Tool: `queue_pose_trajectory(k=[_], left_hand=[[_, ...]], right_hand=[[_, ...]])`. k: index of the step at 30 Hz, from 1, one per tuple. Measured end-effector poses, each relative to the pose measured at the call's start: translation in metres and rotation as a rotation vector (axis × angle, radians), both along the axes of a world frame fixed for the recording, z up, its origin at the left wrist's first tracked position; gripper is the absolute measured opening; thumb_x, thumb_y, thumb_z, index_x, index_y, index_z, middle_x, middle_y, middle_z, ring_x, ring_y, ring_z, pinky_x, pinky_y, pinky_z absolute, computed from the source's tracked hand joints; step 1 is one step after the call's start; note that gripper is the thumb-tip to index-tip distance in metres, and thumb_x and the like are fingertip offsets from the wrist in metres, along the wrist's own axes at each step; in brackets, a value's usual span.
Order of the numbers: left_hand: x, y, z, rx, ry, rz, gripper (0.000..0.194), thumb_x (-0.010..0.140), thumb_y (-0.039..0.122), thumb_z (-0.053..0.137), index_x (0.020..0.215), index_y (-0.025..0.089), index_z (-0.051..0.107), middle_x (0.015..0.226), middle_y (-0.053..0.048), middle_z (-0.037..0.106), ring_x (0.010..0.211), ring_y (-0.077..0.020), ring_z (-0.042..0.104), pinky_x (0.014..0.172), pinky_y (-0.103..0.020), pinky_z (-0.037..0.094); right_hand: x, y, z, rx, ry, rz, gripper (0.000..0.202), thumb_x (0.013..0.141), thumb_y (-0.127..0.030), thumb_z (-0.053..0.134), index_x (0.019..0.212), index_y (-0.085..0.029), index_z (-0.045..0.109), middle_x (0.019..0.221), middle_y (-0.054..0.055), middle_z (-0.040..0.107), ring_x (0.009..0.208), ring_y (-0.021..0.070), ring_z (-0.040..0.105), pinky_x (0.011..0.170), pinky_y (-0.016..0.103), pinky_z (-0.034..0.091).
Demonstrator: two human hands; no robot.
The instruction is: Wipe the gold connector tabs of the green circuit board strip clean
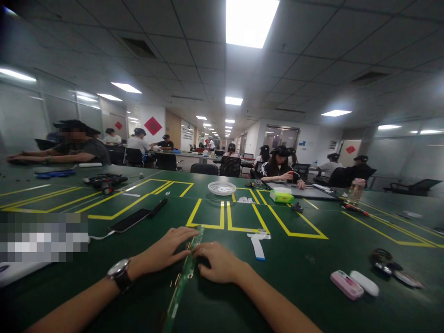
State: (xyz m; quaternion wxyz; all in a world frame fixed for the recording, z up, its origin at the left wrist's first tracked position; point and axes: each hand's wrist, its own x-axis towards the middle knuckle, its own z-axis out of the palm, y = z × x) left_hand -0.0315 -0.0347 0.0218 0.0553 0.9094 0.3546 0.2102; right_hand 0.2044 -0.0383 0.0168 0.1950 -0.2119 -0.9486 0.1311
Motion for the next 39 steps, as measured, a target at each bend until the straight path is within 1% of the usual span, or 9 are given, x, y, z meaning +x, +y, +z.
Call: queue_pose_trajectory(k=[5,8,10,15,17,20,25,33,39], left_hand=[[-0.005,-0.001,-0.008,-0.149,0.089,-0.116,0.065,0.090,0.055,0.048,0.146,0.031,0.026,0.147,-0.006,0.035,0.133,-0.0282,0.033,0.107,-0.045,0.025],[-0.006,-0.003,-0.009,-0.174,0.118,-0.127,0.068,0.088,0.060,0.049,0.146,0.031,0.027,0.149,-0.007,0.032,0.135,-0.0295,0.029,0.109,-0.046,0.023],[-0.006,-0.004,-0.009,-0.186,0.123,-0.109,0.068,0.089,0.061,0.047,0.146,0.031,0.025,0.151,-0.007,0.029,0.136,-0.0289,0.029,0.109,-0.046,0.022],[-0.008,0.001,-0.014,-0.174,0.123,-0.009,0.070,0.090,0.059,0.047,0.148,0.031,0.020,0.154,-0.006,0.020,0.138,-0.0283,0.024,0.109,-0.045,0.023],[-0.010,0.005,-0.018,-0.142,0.120,0.061,0.073,0.088,0.061,0.049,0.148,0.029,0.020,0.155,-0.008,0.017,0.139,-0.0295,0.019,0.109,-0.046,0.022],[-0.012,0.009,-0.021,-0.141,0.108,0.127,0.075,0.086,0.064,0.048,0.147,0.026,0.025,0.153,-0.010,0.023,0.138,-0.0298,0.023,0.108,-0.045,0.024],[-0.013,0.009,-0.021,-0.190,0.154,0.120,0.069,0.089,0.064,0.042,0.145,0.026,0.028,0.150,-0.008,0.030,0.137,-0.0282,0.026,0.108,-0.046,0.020],[-0.012,0.007,-0.017,-0.192,0.195,0.062,0.068,0.091,0.065,0.036,0.147,0.028,0.023,0.154,-0.007,0.020,0.139,-0.0268,0.020,0.108,-0.041,0.018],[-0.012,0.007,-0.019,-0.206,0.191,0.062,0.069,0.092,0.066,0.033,0.148,0.027,0.021,0.154,-0.007,0.020,0.139,-0.0267,0.020,0.108,-0.041,0.017]], right_hand=[[-0.006,-0.010,-0.001,0.029,-0.004,0.078,0.032,0.080,-0.012,0.051,0.109,-0.019,0.061,0.116,0.006,0.063,0.111,0.0181,0.055,0.099,0.032,0.038],[0.004,0.000,-0.002,0.119,-0.018,-0.010,0.028,0.084,-0.015,0.048,0.107,-0.020,0.063,0.116,0.006,0.063,0.111,0.0173,0.055,0.098,0.031,0.038],[0.018,0.014,-0.002,0.200,-0.021,-0.230,0.028,0.086,-0.017,0.047,0.109,-0.020,0.062,0.115,0.007,0.064,0.109,0.0188,0.054,0.097,0.033,0.037],[0.079,0.050,-0.004,0.305,-0.174,-1.021,0.033,0.086,-0.025,0.047,0.115,-0.015,0.059,0.119,0.015,0.058,0.110,0.0286,0.050,0.090,0.042,0.039],[0.104,0.059,-0.006,0.249,-0.254,-1.214,0.037,0.088,-0.034,0.046,0.116,-0.014,0.059,0.118,0.018,0.056,0.109,0.0321,0.049,0.086,0.046,0.040],[0.125,0.064,-0.009,0.122,-0.319,-1.335,0.046,0.091,-0.046,0.038,0.113,-0.013,0.060,0.114,0.020,0.056,0.108,0.0345,0.050,0.082,0.049,0.041],[0.106,0.057,-0.009,0.106,-0.297,-1.174,0.043,0.093,-0.043,0.034,0.105,-0.014,0.064,0.112,0.017,0.059,0.106,0.0309,0.052,0.084,0.045,0.041],[0.035,0.022,-0.008,0.137,-0.037,-0.314,0.027,0.090,-0.020,0.046,0.111,-0.019,0.062,0.112,0.006,0.065,0.106,0.0189,0.055,0.095,0.033,0.038],[0.010,-0.002,0.001,0.122,-0.045,-0.151,0.031,0.092,-0.019,0.042,0.119,-0.020,0.058,0.121,0.006,0.061,0.109,0.0187,0.053,0.098,0.034,0.036]])
